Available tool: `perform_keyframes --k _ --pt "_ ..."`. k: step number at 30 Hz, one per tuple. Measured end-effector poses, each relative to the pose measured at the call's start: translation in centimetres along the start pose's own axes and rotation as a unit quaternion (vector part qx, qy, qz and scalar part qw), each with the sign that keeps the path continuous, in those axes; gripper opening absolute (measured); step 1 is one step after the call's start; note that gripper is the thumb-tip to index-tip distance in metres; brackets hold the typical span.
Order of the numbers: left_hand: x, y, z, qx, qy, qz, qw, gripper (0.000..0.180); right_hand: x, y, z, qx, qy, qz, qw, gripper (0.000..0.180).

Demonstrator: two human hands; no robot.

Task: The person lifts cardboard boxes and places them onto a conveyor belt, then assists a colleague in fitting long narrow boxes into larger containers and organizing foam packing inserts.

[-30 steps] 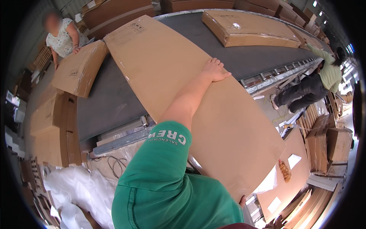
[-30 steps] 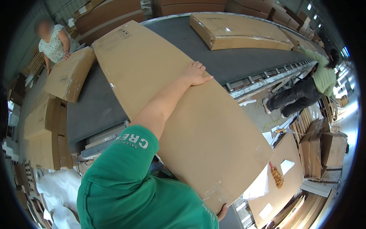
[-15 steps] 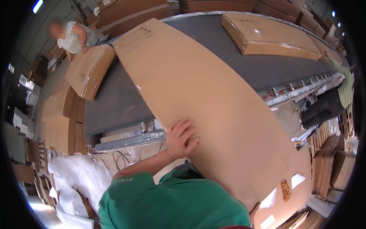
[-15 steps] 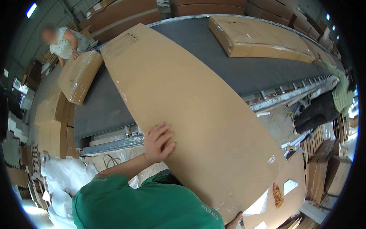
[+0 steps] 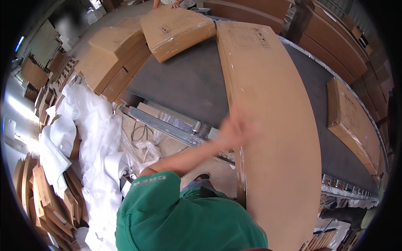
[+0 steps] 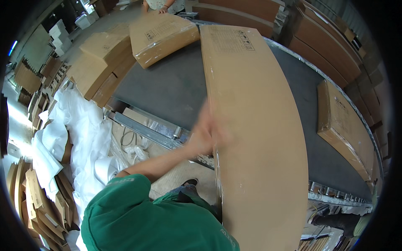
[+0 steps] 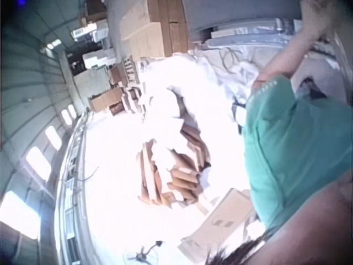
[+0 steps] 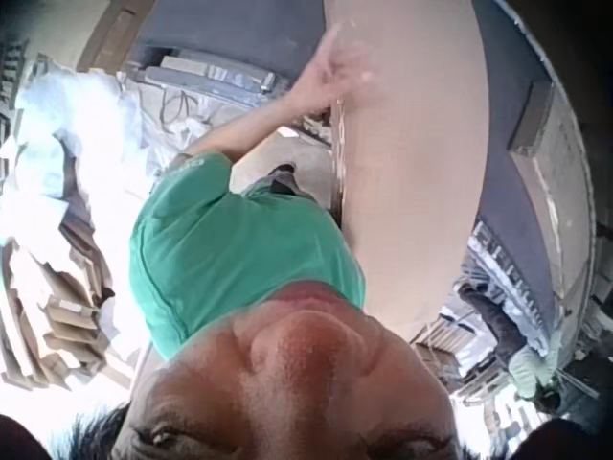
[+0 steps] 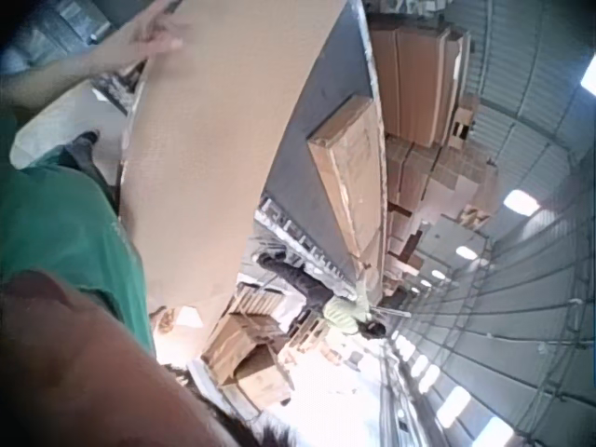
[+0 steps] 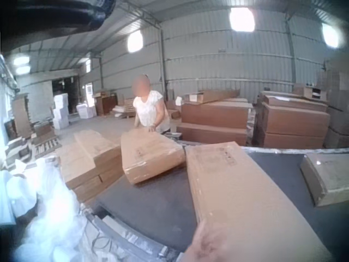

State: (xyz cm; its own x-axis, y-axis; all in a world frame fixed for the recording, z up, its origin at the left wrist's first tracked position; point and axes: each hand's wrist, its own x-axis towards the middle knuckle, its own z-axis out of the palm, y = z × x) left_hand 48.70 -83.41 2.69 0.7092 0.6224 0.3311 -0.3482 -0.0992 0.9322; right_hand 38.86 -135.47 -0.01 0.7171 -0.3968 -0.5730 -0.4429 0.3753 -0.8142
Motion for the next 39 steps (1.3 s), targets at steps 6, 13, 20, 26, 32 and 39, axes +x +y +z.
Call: perform_keyframes --k 6,13,20,26,32,39 --pt "6.8 0.8 1.6 0.084 0.243 0.145 0.956 0.035 5.3 -1.3 -7.2 0.04 -0.009 0.021 0.999 0.065" --pt "-9.0 -3.6 21.3 0.357 -0.153 0.213 0.896 0.016 16.7 -5.4 -8.3 0.097 -0.19 0.045 0.976 0.069" --pt "-13.9 -3.4 32.1 0.395 -0.173 0.27 0.861 0.023 24.5 -12.3 -7.3 0.102 -0.216 0.056 0.969 0.066" --pt "-13.3 -5.2 35.9 0.422 -0.164 0.282 0.846 0.023 32.4 -14.9 -7.6 0.069 -0.189 0.05 0.978 0.055" --pt "-13.1 -6.2 40.0 0.449 -0.167 0.267 0.836 0.021 34.6 -20.4 -6.2 0.024 -0.163 0.037 0.986 0.059" --pt "-14.0 -6.4 42.8 0.459 -0.165 0.27 0.83 0.023 36.8 -21.7 -7.6 0.012 -0.181 -0.011 0.983 0.063"
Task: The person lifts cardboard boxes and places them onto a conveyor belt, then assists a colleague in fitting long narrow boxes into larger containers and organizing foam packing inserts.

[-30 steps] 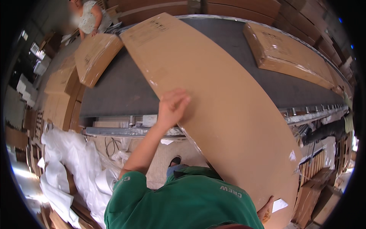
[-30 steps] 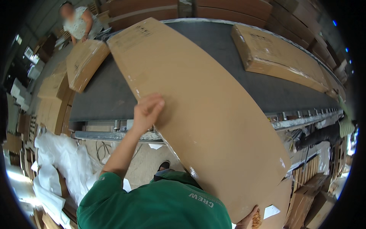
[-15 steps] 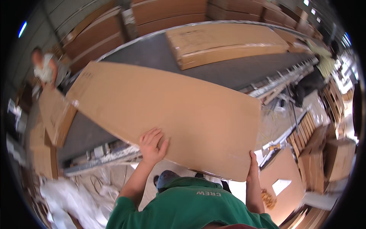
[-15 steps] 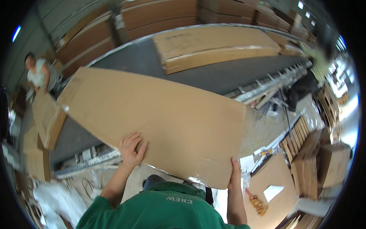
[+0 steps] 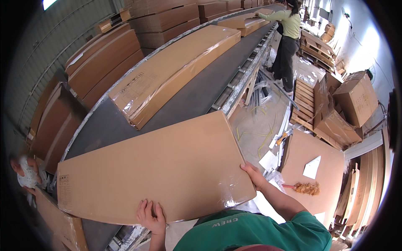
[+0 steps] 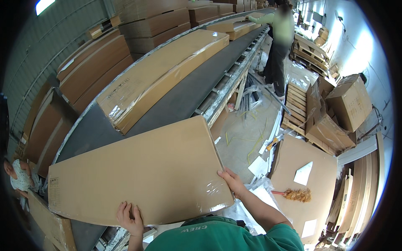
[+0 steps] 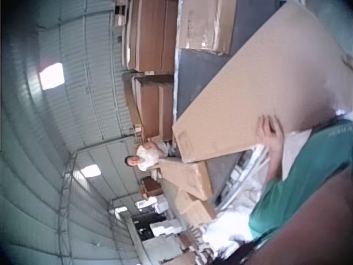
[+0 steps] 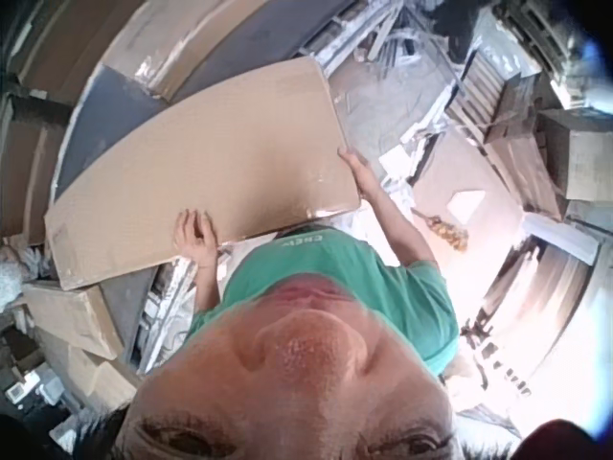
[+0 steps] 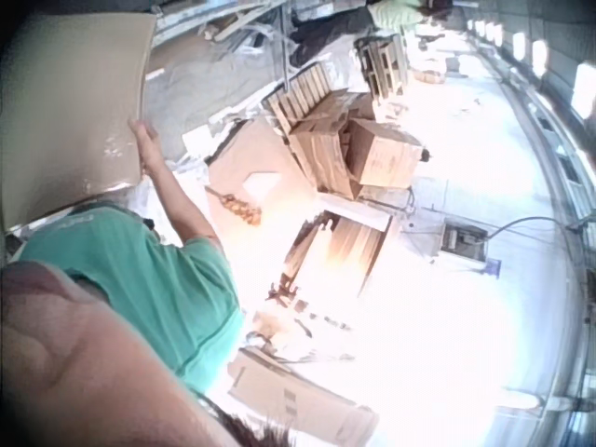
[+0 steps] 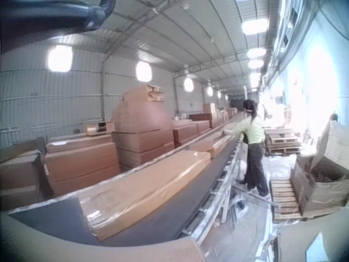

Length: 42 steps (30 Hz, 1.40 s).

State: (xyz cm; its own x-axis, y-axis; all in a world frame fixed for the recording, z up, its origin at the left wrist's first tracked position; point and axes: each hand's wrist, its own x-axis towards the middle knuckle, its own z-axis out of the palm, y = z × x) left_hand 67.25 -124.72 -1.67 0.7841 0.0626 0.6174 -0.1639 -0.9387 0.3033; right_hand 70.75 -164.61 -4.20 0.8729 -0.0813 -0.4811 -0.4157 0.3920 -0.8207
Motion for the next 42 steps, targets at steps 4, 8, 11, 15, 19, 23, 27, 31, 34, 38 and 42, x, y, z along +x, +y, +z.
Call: perform_keyframes --k 4,8,11,15,19,23,27,31,34,38,42 --pt "0.6 1.0 0.2 0.023 0.002 -0.015 1.0 0.024 2.1 -1.0 -1.0 -0.052 -0.02 -0.015 0.998 0.059" --pt "2.1 1.9 1.5 -0.022 0.034 -0.038 0.998 0.022 5.6 -0.1 -3.9 -0.049 -0.065 -0.006 0.997 0.06" --pt "3.3 3.3 2.2 0.018 0.026 -0.069 0.997 0.024 9.4 -1.1 -5.6 -0.01 -0.14 0.008 0.99 0.068" --pt "2.8 7.2 2.4 0.073 0.054 -0.141 0.986 0.034 12.8 -3.4 -4.4 0.0 -0.195 0.019 0.981 0.064" --pt "1.8 8.2 3.0 0.066 0.047 -0.166 0.983 0.035 14.8 -4.3 -3.2 0.046 -0.226 0.02 0.973 0.054" --pt "2.6 8.2 4.2 0.054 0.062 -0.161 0.984 0.034 13.8 -6.1 -2.9 0.039 -0.227 0.008 0.973 0.051" --pt "4.9 8.9 6.1 0.027 0.064 -0.125 0.99 0.032 14.5 -7.6 -2.8 0.051 -0.204 0.0 0.978 0.054" --pt "4.2 9.3 7.8 0.057 0.021 -0.094 0.994 0.032 17.3 -6.9 -4.6 0.007 -0.091 -0.011 0.996 0.037" --pt "5.7 10.5 9.1 0.047 -0.077 -0.001 0.996 0.038 17.7 -8.1 -4.5 -0.058 -0.064 -0.066 0.994 0.056" --pt "14.0 17.2 12.8 -0.138 -0.239 0.137 0.951 0.048 17.6 -9.3 -5.7 -0.011 -0.095 -0.063 0.993 0.064" --pt "21.1 23.4 23.6 -0.178 -0.297 0.144 0.927 0.06 16.0 -11.5 -5.8 -0.07 -0.049 -0.084 0.993 0.065"
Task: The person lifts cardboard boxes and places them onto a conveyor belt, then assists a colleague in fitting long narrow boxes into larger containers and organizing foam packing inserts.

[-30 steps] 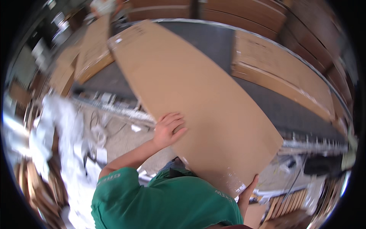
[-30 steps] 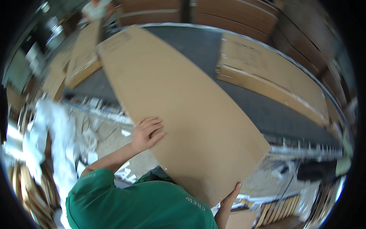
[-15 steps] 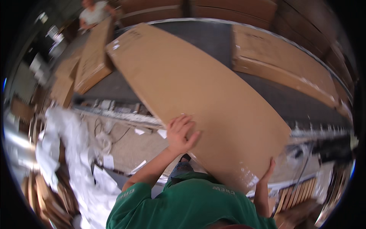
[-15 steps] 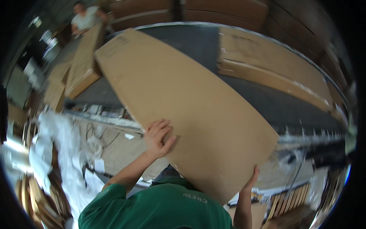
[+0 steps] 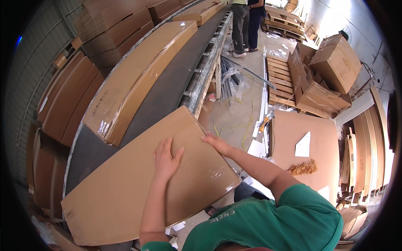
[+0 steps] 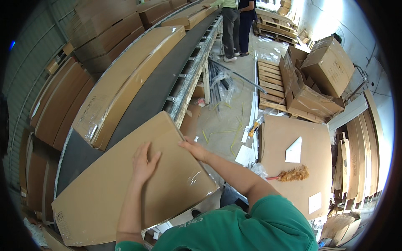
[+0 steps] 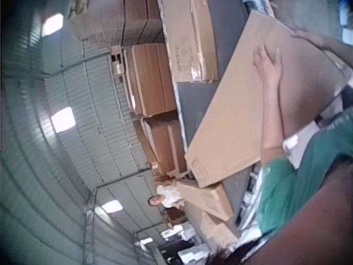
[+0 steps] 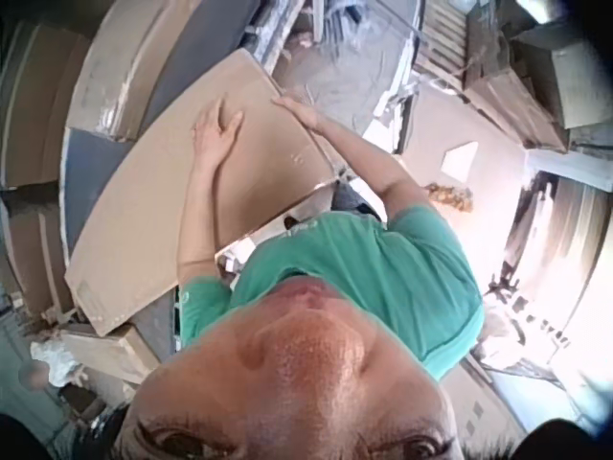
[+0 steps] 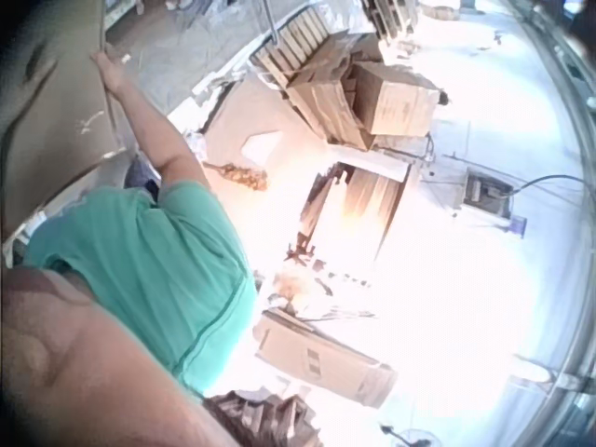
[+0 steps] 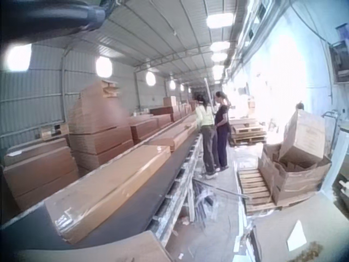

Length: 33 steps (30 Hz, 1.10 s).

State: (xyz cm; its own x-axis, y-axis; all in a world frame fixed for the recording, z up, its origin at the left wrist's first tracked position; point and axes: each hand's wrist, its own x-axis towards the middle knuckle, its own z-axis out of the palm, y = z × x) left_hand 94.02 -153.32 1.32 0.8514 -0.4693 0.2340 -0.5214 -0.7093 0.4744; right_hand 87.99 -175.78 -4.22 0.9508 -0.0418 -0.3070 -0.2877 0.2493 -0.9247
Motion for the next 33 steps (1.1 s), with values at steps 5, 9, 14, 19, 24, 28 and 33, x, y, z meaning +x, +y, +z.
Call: perform_keyframes --k 5,9,14,19,24,28,33 --pt "10.6 -3.1 7.7 0.201 0.16 -0.046 0.965 0.072 3.4 0.9 -1.1 -0.083 -0.09 -0.134 0.983 0.075" --pt "14.1 -0.2 6.6 0.199 0.042 -0.136 0.97 0.077 6.2 5.8 -3.4 -0.18 -0.082 -0.138 0.97 0.086" --pt "16.3 0.3 7.7 0.197 0.014 -0.18 0.964 0.075 0.9 2.8 -7.2 -0.166 -0.159 0.019 0.973 0.083" --pt "17.6 1.0 8.0 0.217 0.004 -0.2 0.955 0.074 -2.8 8.9 -17.2 -0.263 -0.197 0.144 0.933 0.057" --pt "19.1 1.2 9.3 0.208 0.014 -0.177 0.962 0.067 -2.5 13.5 -32.1 -0.492 -0.139 0.102 0.853 0.044" --pt "20.3 2.5 9.2 0.19 0.046 -0.152 0.969 0.059 3.4 6.8 -39.0 -0.49 -0.055 0.131 0.86 0.044" --pt "23.0 5.5 8.7 0.186 0.034 -0.254 0.949 0.065 14.5 4.1 -47.9 -0.575 -0.035 0.071 0.814 0.044"
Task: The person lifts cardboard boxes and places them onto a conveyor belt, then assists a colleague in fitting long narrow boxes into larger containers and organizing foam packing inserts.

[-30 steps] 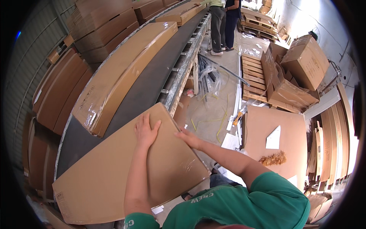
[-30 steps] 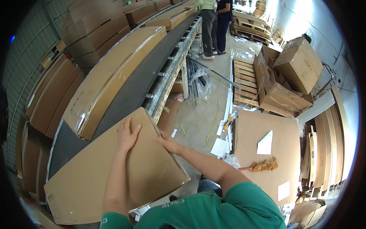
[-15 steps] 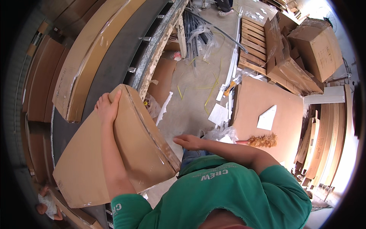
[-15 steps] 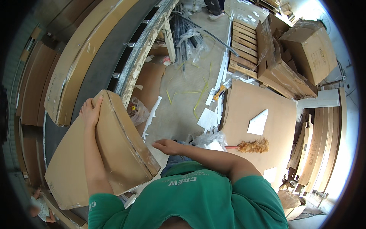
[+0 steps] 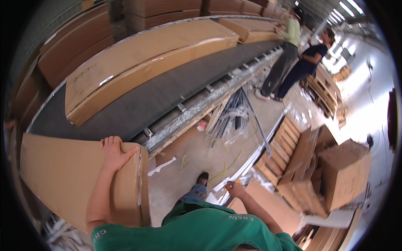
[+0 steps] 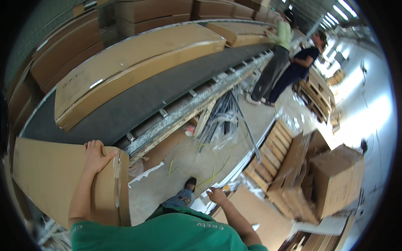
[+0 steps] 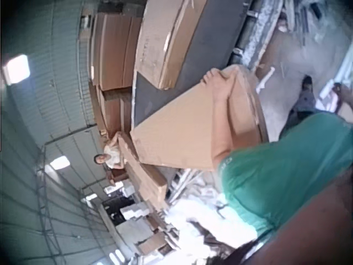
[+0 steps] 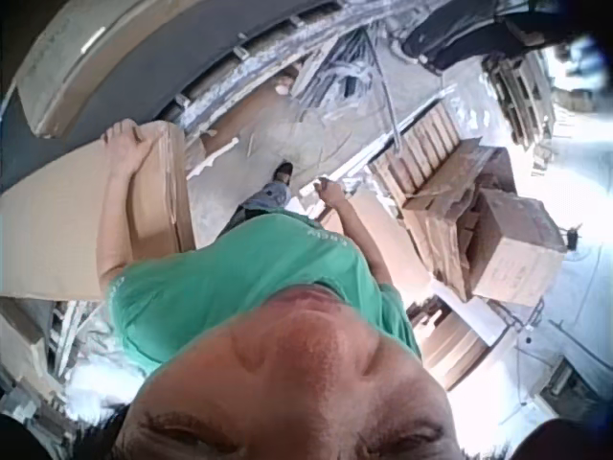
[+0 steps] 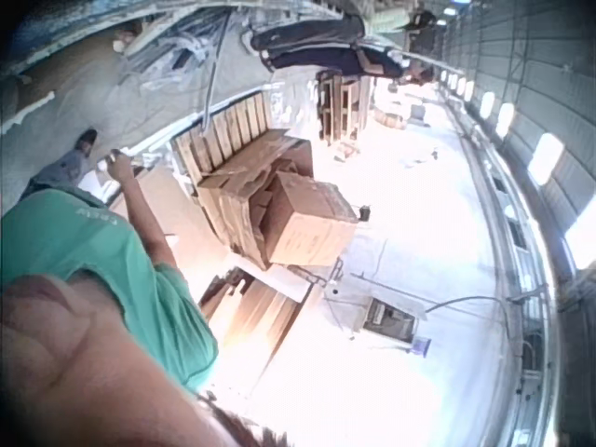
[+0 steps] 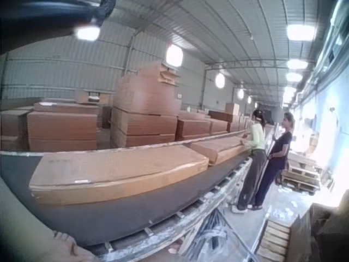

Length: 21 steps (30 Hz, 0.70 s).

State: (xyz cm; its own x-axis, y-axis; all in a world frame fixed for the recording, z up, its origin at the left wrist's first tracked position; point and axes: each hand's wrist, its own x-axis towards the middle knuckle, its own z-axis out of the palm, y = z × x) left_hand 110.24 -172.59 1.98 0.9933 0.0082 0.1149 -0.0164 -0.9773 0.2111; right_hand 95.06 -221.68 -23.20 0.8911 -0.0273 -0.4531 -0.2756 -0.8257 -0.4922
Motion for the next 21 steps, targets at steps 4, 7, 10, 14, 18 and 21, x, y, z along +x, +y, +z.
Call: perform_keyframes --k 4,7,10,14,18,21 --pt "0.8 1.7 0.6 -0.009 0.08 -0.016 0.997 0.069 4.5 1.3 -8.8 -0.148 -0.092 -0.041 0.984 0.046" --pt "1.0 2.3 0.5 0.024 0.101 -0.006 0.995 0.071 9.2 2.5 -11.7 -0.082 -0.048 -0.095 0.991 0.042" --pt "0.8 2.9 0.3 0.015 0.125 -0.013 0.992 0.064 13.6 -4.0 -14.1 0.023 -0.022 -0.14 0.99 0.035" --pt "-0.5 4.4 0.4 -0.122 0.254 -0.11 0.953 0.039 17.1 -17.5 -15.5 0.136 -0.053 -0.358 0.922 0.026" --pt "-9.2 6.2 0.2 0.024 0.421 -0.273 0.865 0.026 18.3 -28.7 -16.5 0.117 -0.143 -0.541 0.821 0.026" --pt "-21.4 8.0 0.3 0.062 0.381 -0.564 0.731 0.038 18.8 -35.1 -15.5 0.113 -0.161 -0.648 0.736 0.036"
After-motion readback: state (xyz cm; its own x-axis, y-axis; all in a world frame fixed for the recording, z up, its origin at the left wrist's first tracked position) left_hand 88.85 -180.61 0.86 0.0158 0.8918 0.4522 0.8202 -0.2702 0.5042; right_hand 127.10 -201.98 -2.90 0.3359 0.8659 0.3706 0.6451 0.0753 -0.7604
